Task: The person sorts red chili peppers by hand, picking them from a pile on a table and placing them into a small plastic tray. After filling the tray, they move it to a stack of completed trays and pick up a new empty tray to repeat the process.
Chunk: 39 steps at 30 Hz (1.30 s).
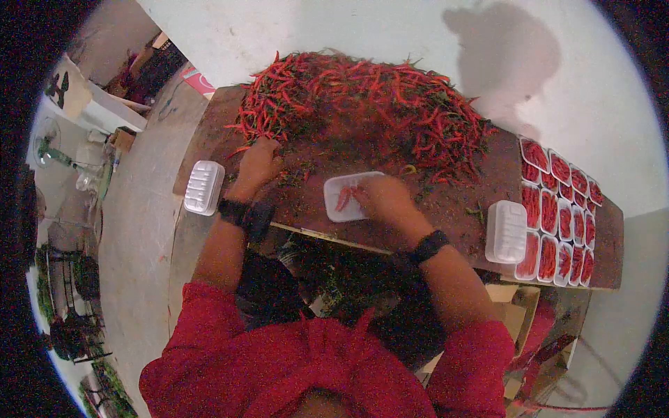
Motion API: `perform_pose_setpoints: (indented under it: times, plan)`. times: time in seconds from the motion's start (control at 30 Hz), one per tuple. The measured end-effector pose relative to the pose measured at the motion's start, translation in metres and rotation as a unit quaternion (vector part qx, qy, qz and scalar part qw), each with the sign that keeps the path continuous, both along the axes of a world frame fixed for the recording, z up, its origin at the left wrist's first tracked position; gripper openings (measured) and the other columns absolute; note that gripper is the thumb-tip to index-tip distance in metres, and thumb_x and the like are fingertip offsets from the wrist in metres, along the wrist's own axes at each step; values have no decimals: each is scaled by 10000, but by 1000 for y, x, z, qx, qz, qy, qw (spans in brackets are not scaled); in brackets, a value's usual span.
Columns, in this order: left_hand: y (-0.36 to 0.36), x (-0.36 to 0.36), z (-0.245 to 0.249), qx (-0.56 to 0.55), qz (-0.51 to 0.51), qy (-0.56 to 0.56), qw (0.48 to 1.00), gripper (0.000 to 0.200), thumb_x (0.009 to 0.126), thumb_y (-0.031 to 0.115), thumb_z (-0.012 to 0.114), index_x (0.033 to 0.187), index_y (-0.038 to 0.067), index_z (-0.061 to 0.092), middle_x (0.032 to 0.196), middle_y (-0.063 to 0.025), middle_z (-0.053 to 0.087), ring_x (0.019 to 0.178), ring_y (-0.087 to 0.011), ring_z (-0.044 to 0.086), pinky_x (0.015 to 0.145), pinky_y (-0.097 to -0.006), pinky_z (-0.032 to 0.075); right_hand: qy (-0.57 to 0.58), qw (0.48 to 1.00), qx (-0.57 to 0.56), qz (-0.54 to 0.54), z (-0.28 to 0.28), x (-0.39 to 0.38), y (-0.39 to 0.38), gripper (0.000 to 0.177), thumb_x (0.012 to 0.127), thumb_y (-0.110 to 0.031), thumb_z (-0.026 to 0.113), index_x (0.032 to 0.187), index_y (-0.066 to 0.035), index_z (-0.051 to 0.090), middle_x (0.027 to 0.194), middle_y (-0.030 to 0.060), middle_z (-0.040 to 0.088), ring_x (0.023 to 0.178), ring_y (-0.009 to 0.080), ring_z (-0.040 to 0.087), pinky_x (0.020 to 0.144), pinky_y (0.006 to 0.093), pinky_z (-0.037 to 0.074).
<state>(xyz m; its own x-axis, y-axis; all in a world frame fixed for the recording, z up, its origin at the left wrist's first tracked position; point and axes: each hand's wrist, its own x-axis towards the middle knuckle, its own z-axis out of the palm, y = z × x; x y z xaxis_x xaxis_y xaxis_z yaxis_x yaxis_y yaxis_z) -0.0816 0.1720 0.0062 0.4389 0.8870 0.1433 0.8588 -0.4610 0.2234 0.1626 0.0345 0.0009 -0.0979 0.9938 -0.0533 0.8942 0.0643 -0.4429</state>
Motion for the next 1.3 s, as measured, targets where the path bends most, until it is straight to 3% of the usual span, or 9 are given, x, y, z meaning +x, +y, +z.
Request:
perform_pose_setpoints:
  times: [0.17,0.23,0.43,0.53,0.77,0.97,1.03,1.1,1.3]
  plan:
    - [-4,6,-1,7,-36,-36,999,235,743,156,593,942,31,593,899,-162,585,862,-344,566,751,-406,449,28,999,16,7,4,-5,-3,232,768,-262,571,819,-43,627,748,174,609,726,354,589,637,439,461]
    - [-12,15,-6,-59,-92,-155,982,207,749,164,605,906,30,608,897,-155,607,866,-303,586,758,-355,452,46,999,19,12,10,-7,-5,217,767,-238,570,830,-39,630,752,177,610,727,349,592,641,430,465]
    - [-48,45,8,-232,-172,-279,916,225,752,182,637,894,10,609,825,-73,621,771,-163,585,706,-305,466,200,980,4,-27,8,-10,-2,215,757,-167,576,889,-9,637,730,145,618,696,247,621,640,334,480]
    - [-53,53,9,-340,-153,-326,869,211,730,93,601,910,-16,604,828,-84,620,763,-157,611,660,-285,487,213,977,-6,-20,9,-10,0,207,767,-165,589,879,3,637,707,100,617,660,173,607,612,300,475]
    - [-58,55,18,-371,-127,-316,864,174,773,142,608,873,-1,613,783,-38,613,691,-112,585,637,-261,481,319,945,-66,-36,0,-6,2,178,782,-124,574,834,37,629,697,56,613,640,97,574,586,262,464]
    - [-57,55,11,-204,-185,-227,934,171,768,144,589,868,6,609,764,-112,622,664,-190,611,616,-312,476,300,949,-84,-41,8,-8,2,200,755,-137,577,820,46,624,669,66,610,618,106,572,581,269,462]
    - [-57,57,4,-107,-206,-225,946,154,723,134,583,824,18,591,763,-177,595,726,-340,581,639,-404,461,291,952,-82,-39,4,-8,5,206,745,-138,577,815,49,622,660,72,609,616,111,575,580,274,462]
    - [-58,57,1,-67,-208,-210,953,135,737,138,581,811,26,582,763,-170,595,712,-330,586,616,-393,464,229,966,-101,-60,1,-9,7,237,757,-285,599,844,-78,676,762,138,650,709,266,635,652,362,484]
    - [-62,61,-5,52,-190,-184,963,95,726,128,573,766,50,535,706,-147,570,662,-334,570,573,-422,454,190,977,-69,-73,21,-17,7,337,784,-402,573,814,-85,684,723,128,648,694,283,632,643,380,483]
